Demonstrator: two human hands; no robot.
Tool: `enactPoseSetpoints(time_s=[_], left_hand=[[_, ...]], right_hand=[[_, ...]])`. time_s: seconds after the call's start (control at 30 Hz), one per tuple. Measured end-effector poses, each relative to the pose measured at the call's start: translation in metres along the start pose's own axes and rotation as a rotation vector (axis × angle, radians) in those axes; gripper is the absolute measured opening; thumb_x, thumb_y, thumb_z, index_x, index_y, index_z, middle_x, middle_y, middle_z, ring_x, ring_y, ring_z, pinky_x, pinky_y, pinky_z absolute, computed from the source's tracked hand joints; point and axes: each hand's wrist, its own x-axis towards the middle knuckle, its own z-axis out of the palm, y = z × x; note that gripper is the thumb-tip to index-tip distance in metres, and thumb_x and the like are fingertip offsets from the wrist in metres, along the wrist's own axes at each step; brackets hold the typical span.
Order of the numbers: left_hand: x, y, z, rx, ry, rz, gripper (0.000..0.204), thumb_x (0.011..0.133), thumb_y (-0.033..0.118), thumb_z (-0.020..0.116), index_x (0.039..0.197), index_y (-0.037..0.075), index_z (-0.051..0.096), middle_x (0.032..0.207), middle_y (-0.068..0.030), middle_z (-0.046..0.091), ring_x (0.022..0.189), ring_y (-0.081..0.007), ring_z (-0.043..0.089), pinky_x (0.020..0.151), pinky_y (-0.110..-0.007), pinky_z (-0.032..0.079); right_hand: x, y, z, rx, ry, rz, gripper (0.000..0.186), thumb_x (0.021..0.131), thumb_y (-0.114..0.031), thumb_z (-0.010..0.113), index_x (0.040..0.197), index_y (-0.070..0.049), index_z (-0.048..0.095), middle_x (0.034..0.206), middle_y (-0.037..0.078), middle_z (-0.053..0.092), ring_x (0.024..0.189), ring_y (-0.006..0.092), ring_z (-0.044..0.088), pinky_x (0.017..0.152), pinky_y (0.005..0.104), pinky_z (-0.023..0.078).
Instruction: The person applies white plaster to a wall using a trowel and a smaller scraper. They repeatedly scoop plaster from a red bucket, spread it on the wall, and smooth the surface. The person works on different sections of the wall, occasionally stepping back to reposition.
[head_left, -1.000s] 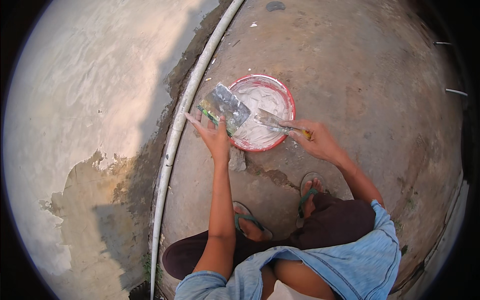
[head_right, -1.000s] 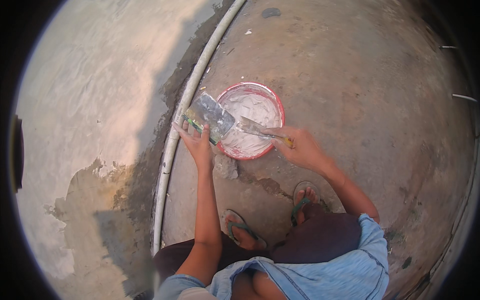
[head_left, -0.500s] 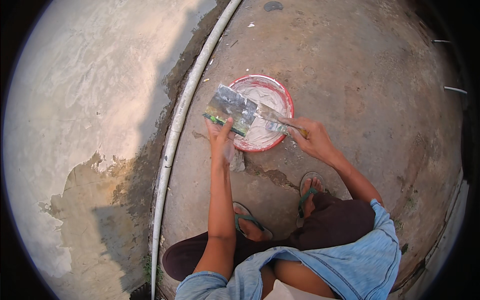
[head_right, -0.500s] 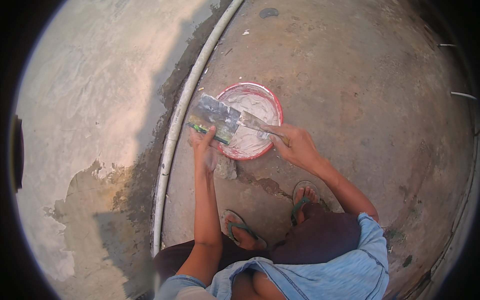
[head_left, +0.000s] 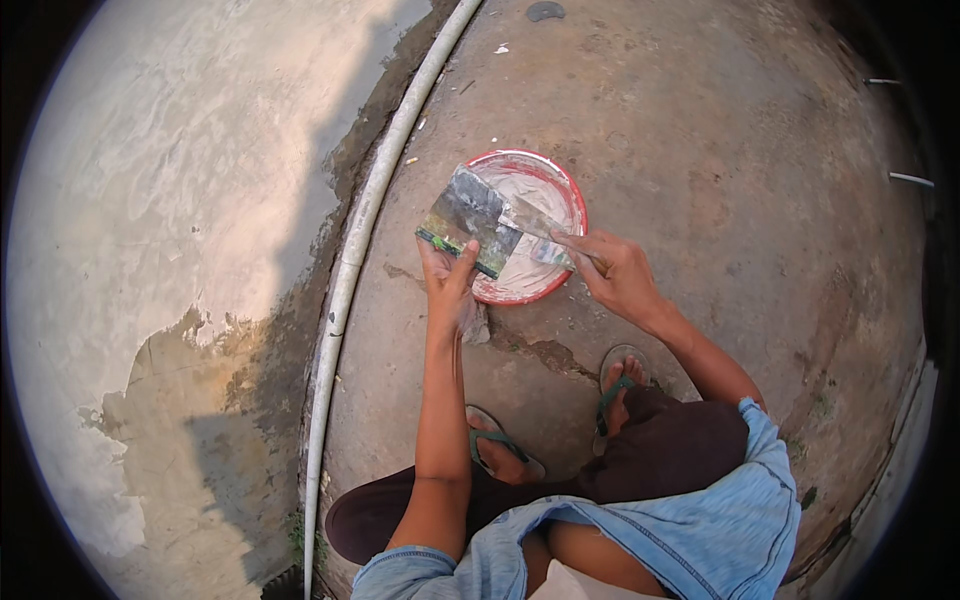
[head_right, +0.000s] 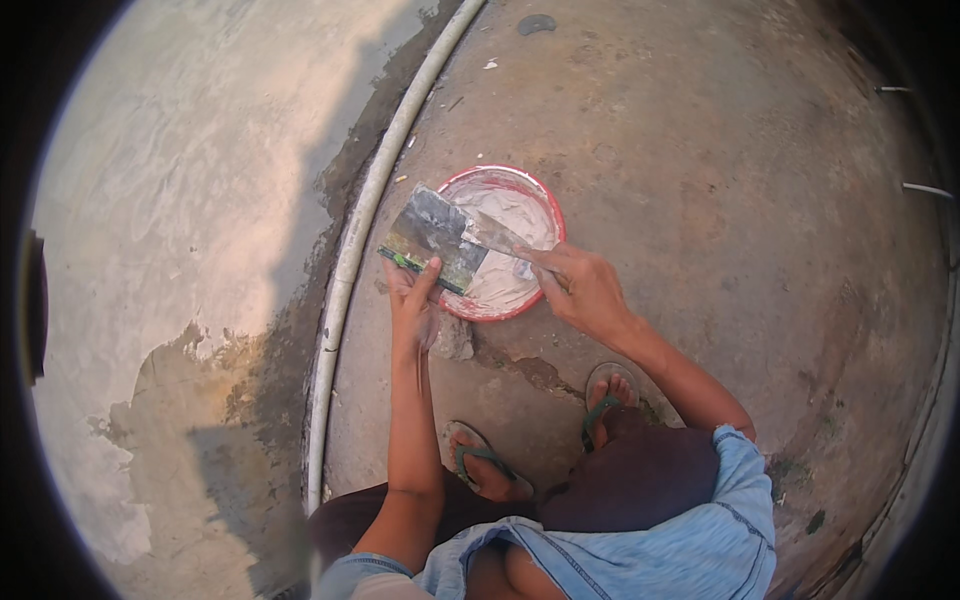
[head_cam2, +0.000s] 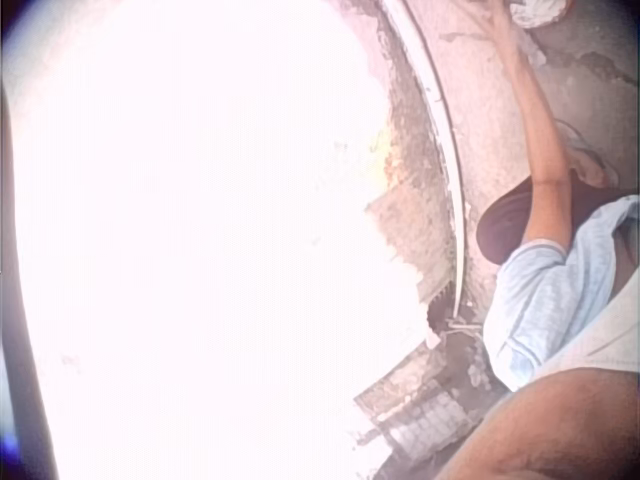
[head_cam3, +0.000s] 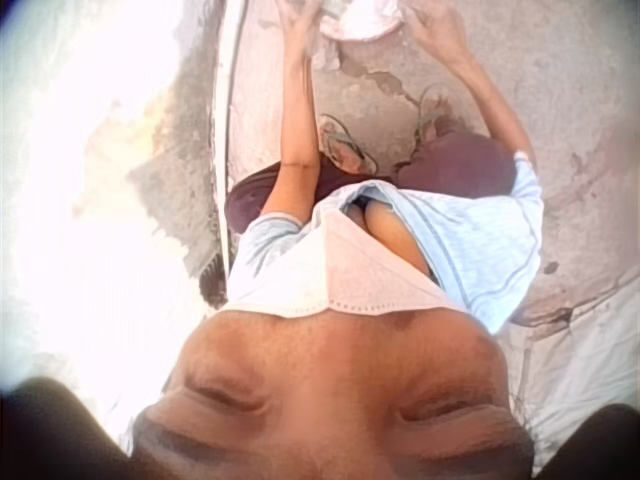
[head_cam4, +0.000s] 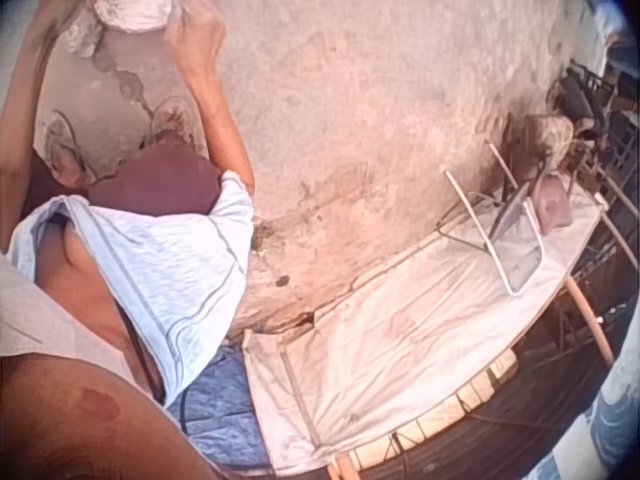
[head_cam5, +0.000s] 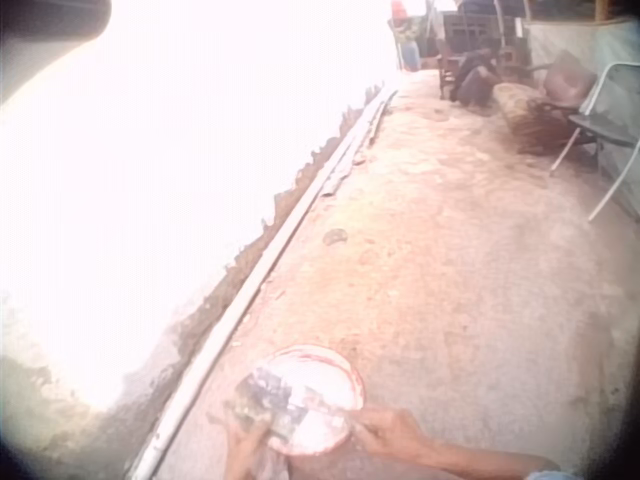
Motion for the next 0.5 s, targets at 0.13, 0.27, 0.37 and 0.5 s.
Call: enactPoseSetpoints(time_s=[0.13,0.27,0.37,0.5], left_hand=[[0.000,0.001,-0.003,0.059,0.008,0.001,0.078,0.092,0.001,0.063,0.152,0.011,0.015,0.145,-0.0166,0.041,0.128,-0.0261,0.049,0.104,-0.040,0.045],[0.000,0.001,-0.002,0.037,0.054,-0.005,0.076,0.093,0.001,0.062,0.152,0.010,0.015,0.146,-0.0173,0.040,0.128,-0.0264,0.049,0.104,-0.039,0.045],[-0.001,-0.005,0.000,-0.011,0.023,0.068,0.075,0.093,0.000,0.061,0.152,0.009,0.014,0.146,-0.0177,0.040,0.128,-0.0264,0.048,0.105,-0.039,0.045],[0.001,-0.020,0.002,0.030,-0.017,0.053,0.066,0.094,-0.004,0.057,0.149,0.006,0.023,0.146,-0.0149,0.040,0.132,-0.0236,0.043,0.110,-0.037,0.036]], right_hand=[[0.002,0.003,0.004,0.024,0.016,-0.029,0.033,0.087,-0.004,0.064,0.118,-0.010,0.071,0.088,0.017,0.068,0.070,0.0304,0.064,0.063,0.0364,0.050],[0.000,0.010,0.007,0.024,0.011,-0.053,0.035,0.086,-0.003,0.064,0.119,-0.011,0.071,0.088,0.018,0.067,0.069,0.0300,0.063,0.063,0.0366,0.050],[-0.007,0.018,0.007,-0.005,0.009,-0.075,0.036,0.086,-0.003,0.064,0.120,-0.011,0.071,0.086,0.018,0.067,0.067,0.0293,0.062,0.062,0.0360,0.049],[-0.015,0.008,-0.001,0.017,0.029,0.028,0.037,0.085,-0.002,0.064,0.120,-0.011,0.070,0.084,0.017,0.066,0.065,0.0285,0.060,0.060,0.0347,0.047]])
